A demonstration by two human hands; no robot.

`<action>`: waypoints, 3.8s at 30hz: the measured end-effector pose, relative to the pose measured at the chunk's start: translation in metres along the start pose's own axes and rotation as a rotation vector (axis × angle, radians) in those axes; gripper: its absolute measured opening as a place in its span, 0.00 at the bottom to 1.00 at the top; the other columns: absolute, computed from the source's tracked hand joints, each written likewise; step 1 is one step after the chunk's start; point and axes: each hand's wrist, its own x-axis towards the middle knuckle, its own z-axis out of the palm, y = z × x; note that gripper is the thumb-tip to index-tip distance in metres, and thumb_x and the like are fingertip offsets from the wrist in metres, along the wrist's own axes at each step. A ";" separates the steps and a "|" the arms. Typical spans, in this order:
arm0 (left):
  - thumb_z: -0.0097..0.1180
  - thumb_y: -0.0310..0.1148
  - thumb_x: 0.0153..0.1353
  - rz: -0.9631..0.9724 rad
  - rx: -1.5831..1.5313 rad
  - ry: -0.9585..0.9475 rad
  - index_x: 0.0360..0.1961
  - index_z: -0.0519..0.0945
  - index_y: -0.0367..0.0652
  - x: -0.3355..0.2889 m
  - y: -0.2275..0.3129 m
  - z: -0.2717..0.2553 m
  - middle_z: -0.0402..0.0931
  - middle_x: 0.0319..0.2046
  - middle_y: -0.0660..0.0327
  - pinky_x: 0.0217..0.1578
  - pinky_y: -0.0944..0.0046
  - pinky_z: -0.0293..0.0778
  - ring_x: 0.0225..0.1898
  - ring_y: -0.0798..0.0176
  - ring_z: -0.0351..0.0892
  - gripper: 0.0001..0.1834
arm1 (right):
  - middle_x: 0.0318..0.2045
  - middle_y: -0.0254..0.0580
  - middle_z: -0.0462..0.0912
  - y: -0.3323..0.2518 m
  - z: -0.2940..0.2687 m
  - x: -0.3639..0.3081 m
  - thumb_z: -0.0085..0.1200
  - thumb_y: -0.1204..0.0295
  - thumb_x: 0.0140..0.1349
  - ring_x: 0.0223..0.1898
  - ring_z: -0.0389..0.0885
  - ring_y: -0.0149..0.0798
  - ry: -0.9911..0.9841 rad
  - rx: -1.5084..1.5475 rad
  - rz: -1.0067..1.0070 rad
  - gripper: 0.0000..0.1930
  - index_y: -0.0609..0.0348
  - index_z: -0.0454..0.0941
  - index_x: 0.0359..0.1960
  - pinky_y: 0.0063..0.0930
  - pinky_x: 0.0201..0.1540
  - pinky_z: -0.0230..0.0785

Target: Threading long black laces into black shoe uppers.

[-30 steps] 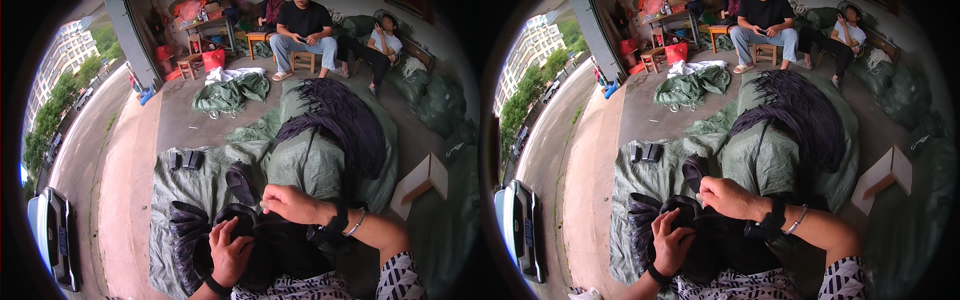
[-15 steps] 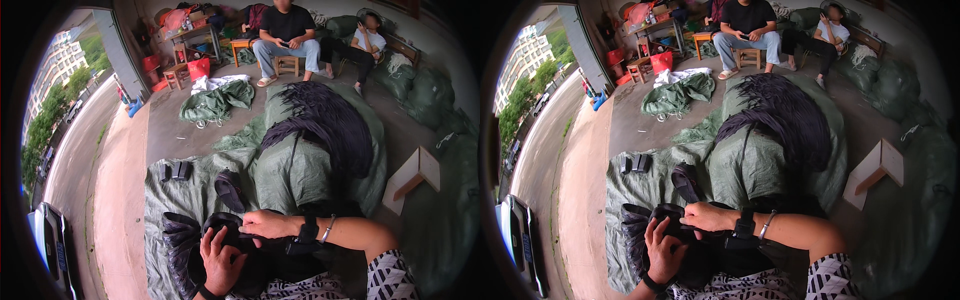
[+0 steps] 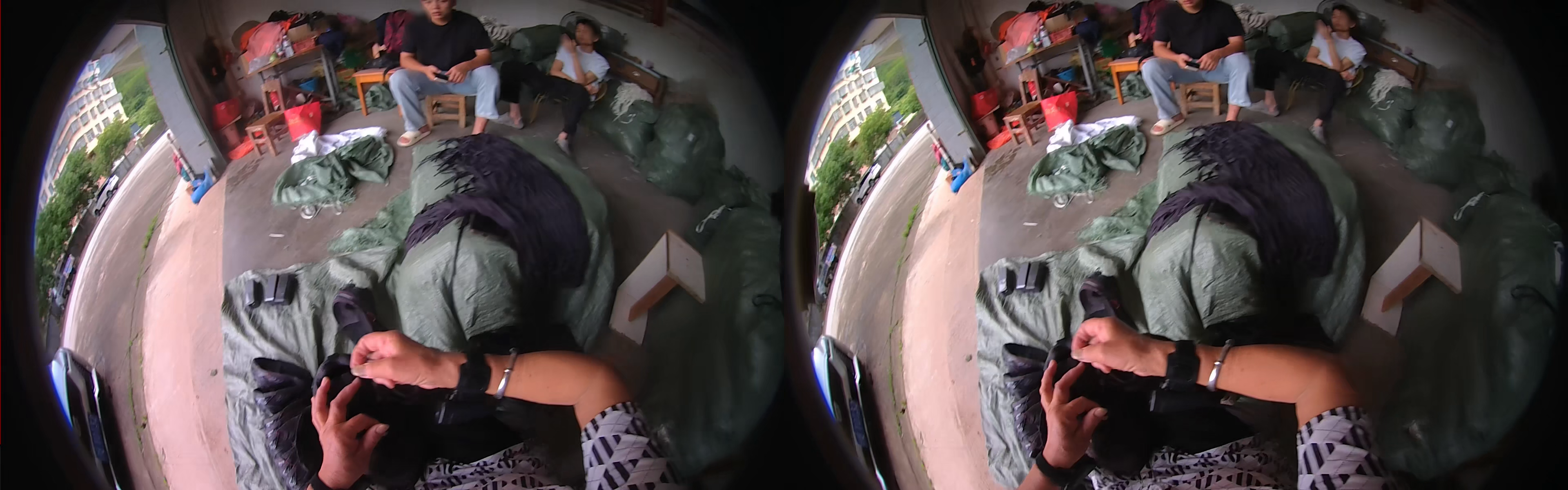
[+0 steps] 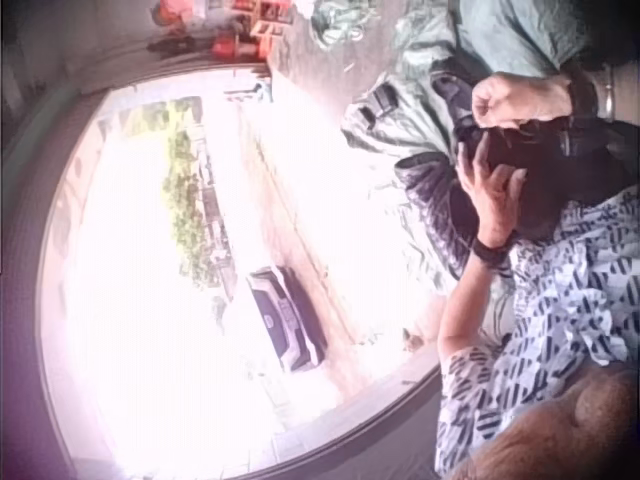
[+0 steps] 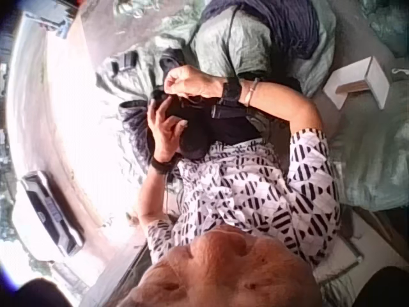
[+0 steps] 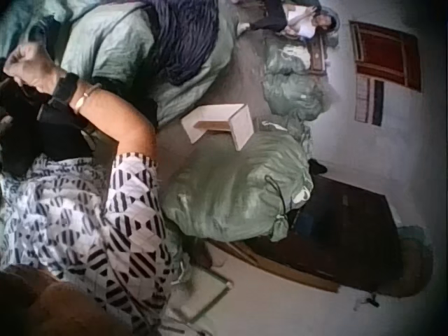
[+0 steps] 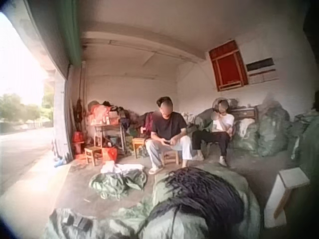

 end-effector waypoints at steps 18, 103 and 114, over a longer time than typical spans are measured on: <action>0.65 0.34 0.49 0.072 0.064 0.065 0.27 0.81 0.46 0.000 0.006 -0.006 0.66 0.60 0.53 0.64 0.44 0.50 0.66 0.38 0.51 0.06 | 0.21 0.24 0.71 -0.089 -0.041 -0.058 0.52 0.67 0.66 0.17 0.63 0.17 0.007 -0.051 -0.183 0.11 0.62 0.77 0.42 0.12 0.20 0.52; 0.48 0.31 0.65 -0.090 -0.968 0.090 0.56 0.68 0.34 -0.025 -0.015 -0.046 0.71 0.53 0.54 0.51 0.65 0.68 0.52 0.63 0.71 0.20 | 0.14 0.30 0.71 -0.143 0.149 -0.088 0.43 0.63 0.71 0.10 0.57 0.18 -0.683 0.422 -0.126 0.12 0.57 0.69 0.35 0.14 0.12 0.47; 0.49 0.32 0.66 -0.092 -1.030 0.011 0.52 0.69 0.34 -0.057 0.006 -0.067 0.72 0.49 0.56 0.49 0.67 0.68 0.48 0.65 0.72 0.17 | 0.13 0.33 0.74 -0.136 0.168 -0.081 0.44 0.67 0.68 0.14 0.70 0.23 -0.698 -0.068 -0.203 0.13 0.64 0.71 0.30 0.17 0.19 0.59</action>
